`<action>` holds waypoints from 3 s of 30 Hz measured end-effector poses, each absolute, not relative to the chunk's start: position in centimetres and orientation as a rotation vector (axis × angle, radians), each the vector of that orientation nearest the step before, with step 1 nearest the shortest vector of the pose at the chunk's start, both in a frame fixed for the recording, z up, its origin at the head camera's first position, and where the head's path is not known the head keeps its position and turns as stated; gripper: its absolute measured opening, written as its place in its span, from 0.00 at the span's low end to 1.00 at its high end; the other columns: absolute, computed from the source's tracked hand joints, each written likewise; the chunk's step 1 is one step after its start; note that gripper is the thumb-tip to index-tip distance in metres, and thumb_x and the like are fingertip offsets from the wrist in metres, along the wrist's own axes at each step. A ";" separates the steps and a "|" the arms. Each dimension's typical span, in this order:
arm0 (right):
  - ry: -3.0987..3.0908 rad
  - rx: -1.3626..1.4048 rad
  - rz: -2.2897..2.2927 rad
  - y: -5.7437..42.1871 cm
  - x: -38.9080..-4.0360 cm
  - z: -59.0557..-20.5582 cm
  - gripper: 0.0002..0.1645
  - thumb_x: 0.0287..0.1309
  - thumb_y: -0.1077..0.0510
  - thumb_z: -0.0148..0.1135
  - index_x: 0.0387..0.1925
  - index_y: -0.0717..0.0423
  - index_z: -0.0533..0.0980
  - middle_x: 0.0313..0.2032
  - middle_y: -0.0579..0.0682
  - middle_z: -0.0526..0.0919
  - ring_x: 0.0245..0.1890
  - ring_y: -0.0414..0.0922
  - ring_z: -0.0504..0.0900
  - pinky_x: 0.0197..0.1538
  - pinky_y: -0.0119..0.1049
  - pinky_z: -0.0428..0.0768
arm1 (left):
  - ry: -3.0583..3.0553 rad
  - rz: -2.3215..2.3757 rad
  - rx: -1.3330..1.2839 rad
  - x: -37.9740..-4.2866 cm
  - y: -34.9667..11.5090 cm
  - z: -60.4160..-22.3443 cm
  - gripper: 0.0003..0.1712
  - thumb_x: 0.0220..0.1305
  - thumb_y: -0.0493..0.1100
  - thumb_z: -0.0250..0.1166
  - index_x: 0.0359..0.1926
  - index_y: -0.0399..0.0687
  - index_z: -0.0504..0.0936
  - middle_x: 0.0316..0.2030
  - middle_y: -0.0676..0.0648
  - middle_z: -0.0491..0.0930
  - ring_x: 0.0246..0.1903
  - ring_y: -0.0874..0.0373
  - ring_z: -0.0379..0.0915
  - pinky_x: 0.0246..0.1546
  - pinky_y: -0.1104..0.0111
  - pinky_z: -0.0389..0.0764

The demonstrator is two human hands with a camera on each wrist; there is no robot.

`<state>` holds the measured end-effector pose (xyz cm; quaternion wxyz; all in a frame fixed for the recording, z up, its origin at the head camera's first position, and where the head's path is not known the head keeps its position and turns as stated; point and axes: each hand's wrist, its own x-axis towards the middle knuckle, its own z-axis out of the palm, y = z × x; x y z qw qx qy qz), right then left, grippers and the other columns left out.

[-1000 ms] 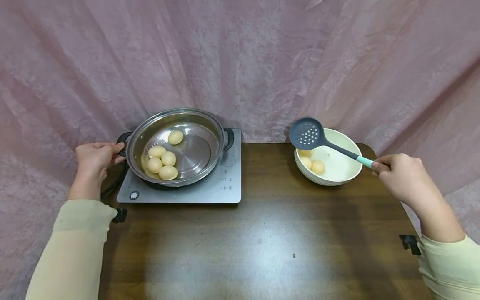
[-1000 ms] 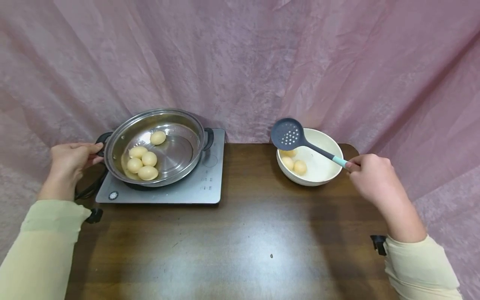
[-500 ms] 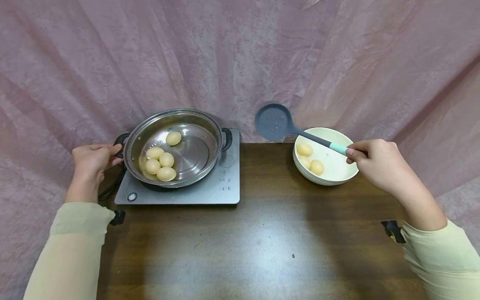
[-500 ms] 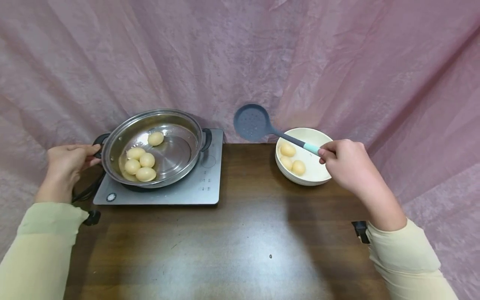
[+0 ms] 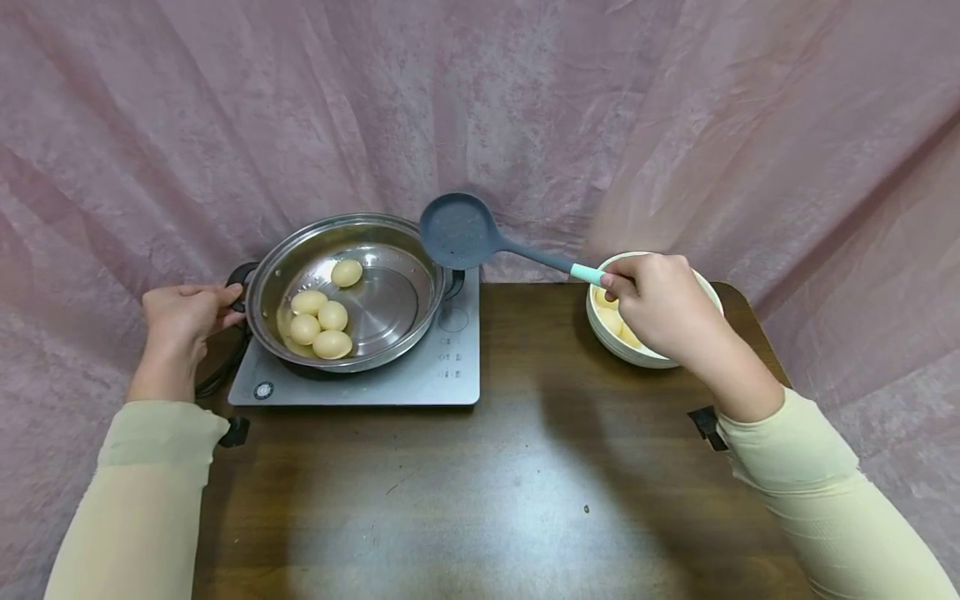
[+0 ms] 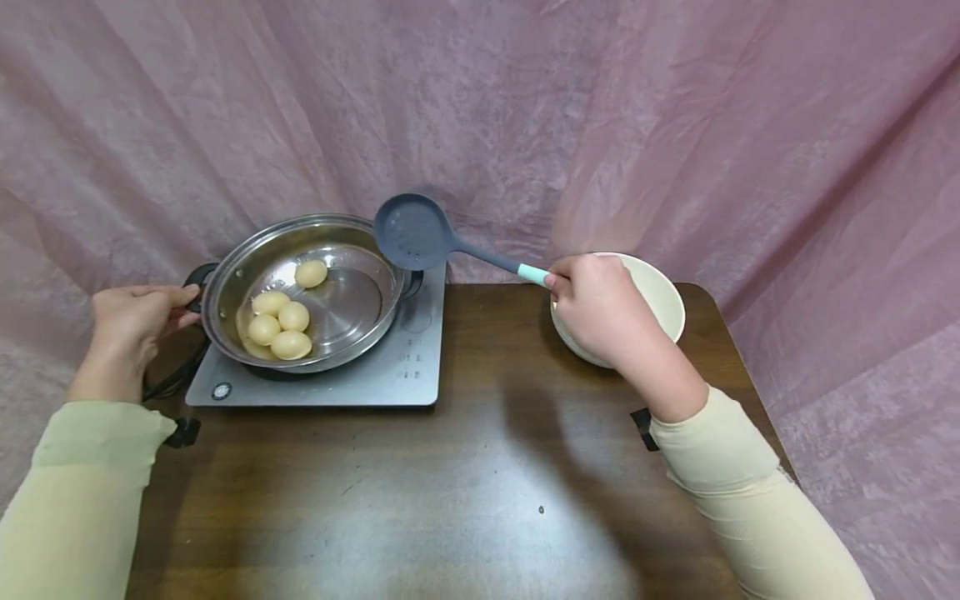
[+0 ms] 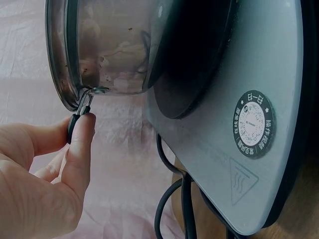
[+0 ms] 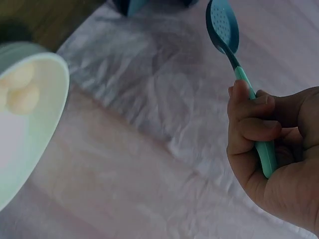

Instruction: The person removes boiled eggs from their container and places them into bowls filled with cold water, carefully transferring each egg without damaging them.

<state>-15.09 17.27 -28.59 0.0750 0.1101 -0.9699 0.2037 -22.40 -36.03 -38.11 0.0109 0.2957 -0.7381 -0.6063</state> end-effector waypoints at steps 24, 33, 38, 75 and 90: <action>-2.859 0.647 0.285 7.1 -15.5 -32.2 0.15 0.61 0.58 0.58 0.19 0.54 0.73 0.18 0.49 0.72 0.20 0.49 0.74 0.21 0.45 0.75 | -2.270 -1.929 0.886 -22.2 -36.4 -38.3 0.09 0.49 0.46 0.73 0.33 0.54 0.83 0.25 0.57 0.79 0.22 0.61 0.81 0.28 0.71 0.87; -2.874 0.716 0.229 5.5 -15.1 -32.8 0.12 0.62 0.57 0.57 0.22 0.55 0.76 0.20 0.48 0.73 0.21 0.48 0.75 0.21 0.43 0.77 | -2.266 -1.930 0.898 -22.3 -36.4 -38.3 0.09 0.51 0.45 0.72 0.35 0.53 0.83 0.25 0.57 0.79 0.22 0.62 0.81 0.28 0.72 0.86; -2.876 0.727 0.223 4.9 -14.9 -32.6 0.11 0.62 0.58 0.57 0.25 0.55 0.77 0.21 0.49 0.73 0.21 0.48 0.75 0.22 0.42 0.77 | -2.243 -1.955 0.880 -22.4 -36.4 -38.4 0.10 0.50 0.44 0.73 0.35 0.52 0.83 0.24 0.57 0.79 0.22 0.62 0.81 0.29 0.71 0.87; -3.055 0.810 0.467 4.5 -15.6 -32.7 0.15 0.64 0.57 0.55 0.21 0.49 0.77 0.17 0.43 0.74 0.18 0.39 0.68 0.19 0.30 0.69 | -2.202 -1.962 0.832 -22.1 -36.1 -38.0 0.08 0.49 0.42 0.73 0.31 0.50 0.83 0.22 0.57 0.79 0.21 0.63 0.80 0.28 0.70 0.87; -3.196 0.671 0.922 6.2 -16.9 -32.9 0.15 0.65 0.55 0.55 0.24 0.47 0.81 0.21 0.41 0.81 0.18 0.37 0.68 0.22 0.29 0.69 | -2.195 -1.969 0.839 -22.1 -36.3 -38.3 0.07 0.48 0.42 0.73 0.28 0.52 0.82 0.22 0.57 0.78 0.21 0.63 0.80 0.28 0.70 0.87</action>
